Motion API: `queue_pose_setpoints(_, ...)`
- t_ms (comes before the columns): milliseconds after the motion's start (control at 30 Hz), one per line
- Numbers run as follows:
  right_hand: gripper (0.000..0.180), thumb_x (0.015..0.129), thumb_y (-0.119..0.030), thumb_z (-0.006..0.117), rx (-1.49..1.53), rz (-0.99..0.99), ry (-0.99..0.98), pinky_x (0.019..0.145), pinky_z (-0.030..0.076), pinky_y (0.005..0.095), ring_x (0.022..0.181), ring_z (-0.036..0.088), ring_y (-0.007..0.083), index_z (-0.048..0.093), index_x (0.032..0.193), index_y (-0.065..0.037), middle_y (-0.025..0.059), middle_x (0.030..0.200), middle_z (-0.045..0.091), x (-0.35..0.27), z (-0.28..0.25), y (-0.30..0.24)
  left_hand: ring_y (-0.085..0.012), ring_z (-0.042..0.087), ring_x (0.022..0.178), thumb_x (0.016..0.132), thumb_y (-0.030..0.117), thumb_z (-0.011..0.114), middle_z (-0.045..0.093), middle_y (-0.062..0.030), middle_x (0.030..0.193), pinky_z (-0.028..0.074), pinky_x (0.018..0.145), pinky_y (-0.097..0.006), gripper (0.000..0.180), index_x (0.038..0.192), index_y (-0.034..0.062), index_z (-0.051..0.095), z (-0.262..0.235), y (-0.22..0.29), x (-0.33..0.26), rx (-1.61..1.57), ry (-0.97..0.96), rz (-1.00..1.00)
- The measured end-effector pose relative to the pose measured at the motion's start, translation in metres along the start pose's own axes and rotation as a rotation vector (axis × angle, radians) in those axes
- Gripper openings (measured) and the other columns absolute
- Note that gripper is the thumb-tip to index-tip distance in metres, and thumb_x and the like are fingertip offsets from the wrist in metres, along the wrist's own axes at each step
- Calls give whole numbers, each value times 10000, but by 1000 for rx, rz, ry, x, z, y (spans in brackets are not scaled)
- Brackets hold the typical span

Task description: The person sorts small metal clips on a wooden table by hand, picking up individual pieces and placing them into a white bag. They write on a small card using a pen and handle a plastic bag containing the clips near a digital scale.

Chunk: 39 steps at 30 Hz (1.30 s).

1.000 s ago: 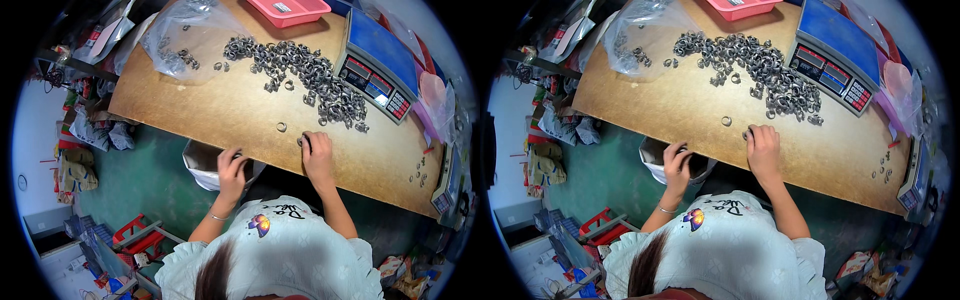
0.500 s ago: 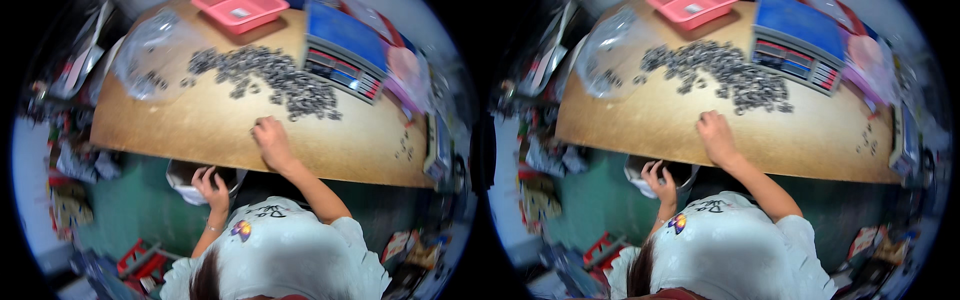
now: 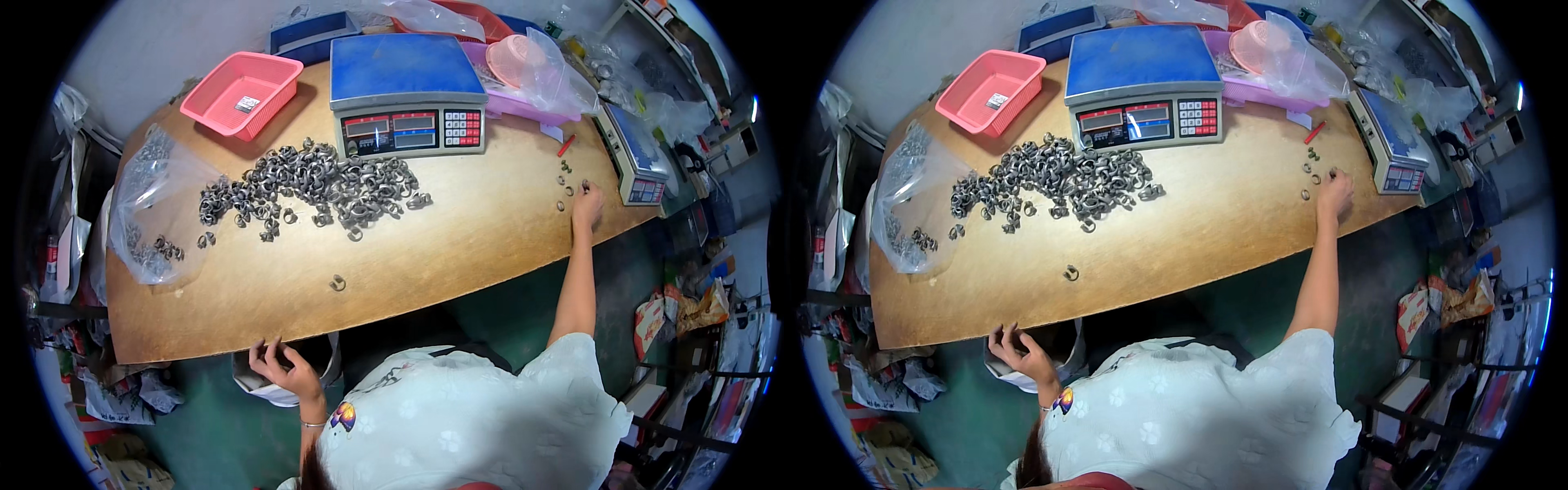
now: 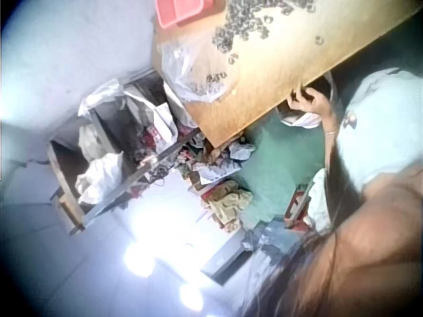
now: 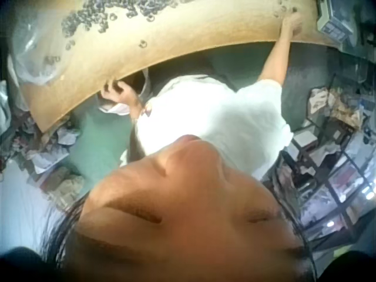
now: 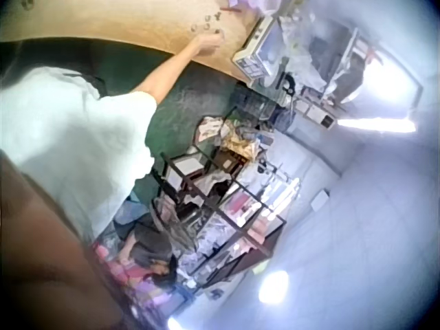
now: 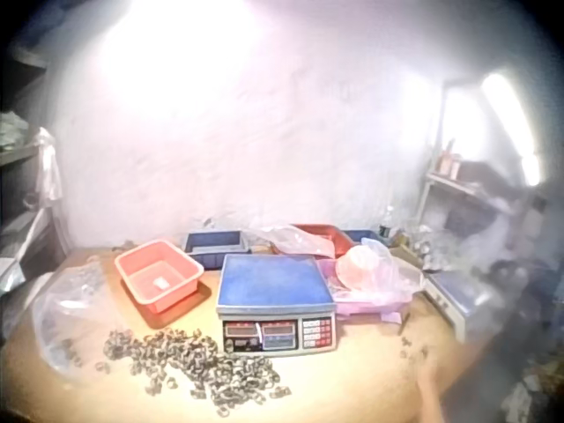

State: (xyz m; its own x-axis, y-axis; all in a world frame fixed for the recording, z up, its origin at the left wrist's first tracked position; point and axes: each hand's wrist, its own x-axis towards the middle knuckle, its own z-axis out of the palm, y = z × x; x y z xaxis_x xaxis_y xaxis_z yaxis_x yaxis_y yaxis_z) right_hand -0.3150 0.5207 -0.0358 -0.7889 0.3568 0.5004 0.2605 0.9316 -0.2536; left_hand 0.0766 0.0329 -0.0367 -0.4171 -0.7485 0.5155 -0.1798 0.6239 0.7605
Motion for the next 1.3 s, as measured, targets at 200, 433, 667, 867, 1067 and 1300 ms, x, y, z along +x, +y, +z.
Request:
queue_pose_setpoints(200, 216, 858, -194, 605, -16, -172, 60, 812, 479, 443, 963, 591, 343, 683, 999, -51, 165, 1028, 628, 20, 11, 44, -338, 456, 1161, 800, -66, 601, 434, -194, 1257, 465, 910, -378, 354, 1143, 21, 597, 26, 28, 44, 82, -322, 45)
queue_pose_setpoints(433, 309, 832, -88, 633, 925, -630, -562, 980, 401, 364, 1093, 543, 290, 606, 1135, -32, 150, 1180, 585, -136, -79, -216, -388, 417, 1213, 792, 132, 697, 424, -167, 1346, 400, 951, -494, 599, 1334, 99, 445, 103, 32, 109, 249, -694, 357)
queue_pose_setpoints(667, 644, 796, -334, 703, 547, -1095, -547, 1048, 261, 587, 1354, 253, 415, 463, 1346, -99, 191, 1419, 361, -245, -88, -305, -339, 524, 995, 747, 42, 705, 537, -142, 1095, 447, 836, -399, 252, 964, 20, 579, 125, 20, 107, 64, -733, 351)
queue_pose_setpoints(867, 283, 813, -131, 656, 662, -1310, -564, 1046, 280, 556, 1313, 362, 350, 606, 1082, -60, 109, 1278, 499, -258, -97, -280, -311, 575, 818, 761, -12, 683, 572, -136, 893, 472, 716, -362, 148, 875, -10, 588, 72, 12, 90, -28, -548, 147)
queue_pose_setpoints(1067, 265, 808, -54, 627, 683, -1032, -353, 1003, 308, 517, 1225, 444, 329, 610, 1073, -40, 107, 1130, 543, -238, -90, -277, -136, 589, 725, 869, 56, 632, 637, -73, 809, 464, 670, -262, 111, 951, -20, 638, 61, 11, 89, -226, -455, -372)
queue_pose_setpoints(1300, 326, 788, -82, 660, 818, -1094, -608, 871, 382, 421, 1016, 503, 314, 595, 1100, -13, 137, 1061, 542, -276, -131, -288, -142, 583, 648, 885, 97, 625, 645, -64, 743, 458, 618, -253, 142, 925, -36, 654, 63, -3, 100, -120, -426, -169)
